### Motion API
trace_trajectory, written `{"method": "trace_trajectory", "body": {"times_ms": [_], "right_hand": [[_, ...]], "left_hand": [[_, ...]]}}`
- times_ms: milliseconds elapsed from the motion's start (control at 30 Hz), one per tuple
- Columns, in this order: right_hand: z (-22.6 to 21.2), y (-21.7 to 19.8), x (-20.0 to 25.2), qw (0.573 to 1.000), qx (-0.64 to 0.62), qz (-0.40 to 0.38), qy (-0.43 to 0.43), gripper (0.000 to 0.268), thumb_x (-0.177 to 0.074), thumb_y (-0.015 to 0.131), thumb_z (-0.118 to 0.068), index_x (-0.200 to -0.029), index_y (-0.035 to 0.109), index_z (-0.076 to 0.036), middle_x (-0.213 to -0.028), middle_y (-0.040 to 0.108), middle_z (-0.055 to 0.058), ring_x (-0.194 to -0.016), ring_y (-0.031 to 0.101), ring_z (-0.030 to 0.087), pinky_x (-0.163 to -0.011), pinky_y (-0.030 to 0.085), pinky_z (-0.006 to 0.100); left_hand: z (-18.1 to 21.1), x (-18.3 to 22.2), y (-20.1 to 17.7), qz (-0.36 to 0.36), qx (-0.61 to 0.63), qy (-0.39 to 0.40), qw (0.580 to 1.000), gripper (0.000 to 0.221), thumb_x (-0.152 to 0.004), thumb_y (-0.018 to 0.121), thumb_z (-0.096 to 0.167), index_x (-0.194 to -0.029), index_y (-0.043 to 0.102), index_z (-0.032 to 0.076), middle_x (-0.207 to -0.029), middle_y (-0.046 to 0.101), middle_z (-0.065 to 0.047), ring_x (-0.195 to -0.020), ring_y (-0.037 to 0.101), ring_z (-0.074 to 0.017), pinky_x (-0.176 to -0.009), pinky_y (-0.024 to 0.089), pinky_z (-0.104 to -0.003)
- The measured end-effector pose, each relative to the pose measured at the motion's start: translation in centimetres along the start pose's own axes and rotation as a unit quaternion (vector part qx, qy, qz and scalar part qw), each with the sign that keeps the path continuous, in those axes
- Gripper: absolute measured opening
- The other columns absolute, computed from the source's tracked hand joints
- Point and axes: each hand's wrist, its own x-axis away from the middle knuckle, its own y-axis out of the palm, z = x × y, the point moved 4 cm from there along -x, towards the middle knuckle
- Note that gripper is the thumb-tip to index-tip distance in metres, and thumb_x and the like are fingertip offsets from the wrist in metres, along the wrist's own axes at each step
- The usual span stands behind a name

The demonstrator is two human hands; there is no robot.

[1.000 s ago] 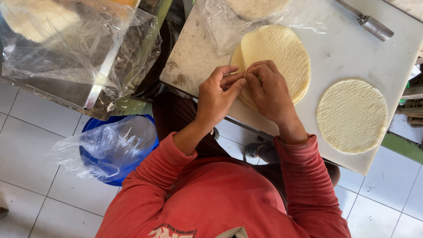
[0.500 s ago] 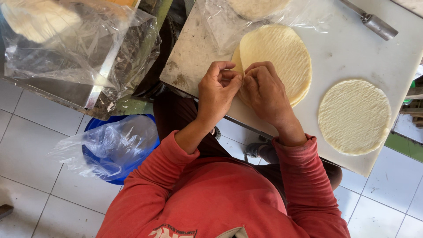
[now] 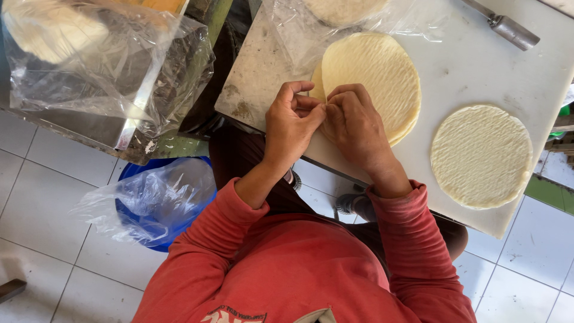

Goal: The person separates thin dough sheets from a stack on a table by hand and places them individually onto a second stack.

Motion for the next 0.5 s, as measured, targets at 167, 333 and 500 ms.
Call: {"method": "trace_trajectory", "body": {"times_ms": [167, 333, 500], "right_hand": [[0.06, 0.12, -0.01, 1.0, 0.003, 0.003, 0.005, 0.01, -0.103, 0.066, -0.008, -0.103, 0.06, 0.0, -0.115, 0.064, 0.016, -0.098, 0.067, 0.034, -0.081, 0.056, 0.042], [0.29, -0.11, 0.01, 1.0, -0.016, 0.01, -0.003, 0.007, -0.103, 0.064, -0.005, -0.103, 0.059, 0.001, -0.114, 0.064, 0.017, -0.1, 0.066, 0.035, -0.084, 0.055, 0.042], [0.56, -0.4, 0.09, 0.999, -0.025, 0.031, 0.004, 0.006, -0.101, 0.063, -0.003, -0.102, 0.059, 0.002, -0.112, 0.064, 0.018, -0.098, 0.066, 0.035, -0.084, 0.055, 0.041]], "left_hand": [[-0.24, -0.14, 0.08, 0.01, -0.006, 0.005, 1.0, 0.042, -0.09, 0.074, 0.003, -0.127, 0.055, -0.002, -0.095, 0.073, -0.009, -0.083, 0.074, -0.0124, -0.071, 0.064, -0.024], [-0.62, -0.32, 0.13, 0.01, 0.017, 0.004, 1.0, 0.041, -0.089, 0.072, 0.0, -0.126, 0.056, -0.003, -0.096, 0.072, -0.009, -0.081, 0.072, -0.0118, -0.069, 0.061, -0.024], [-0.92, -0.28, 0.08, 0.002, 0.038, -0.01, 0.999, 0.038, -0.091, 0.069, 0.0, -0.126, 0.055, -0.002, -0.097, 0.071, -0.008, -0.08, 0.07, -0.0102, -0.068, 0.061, -0.024]]}}
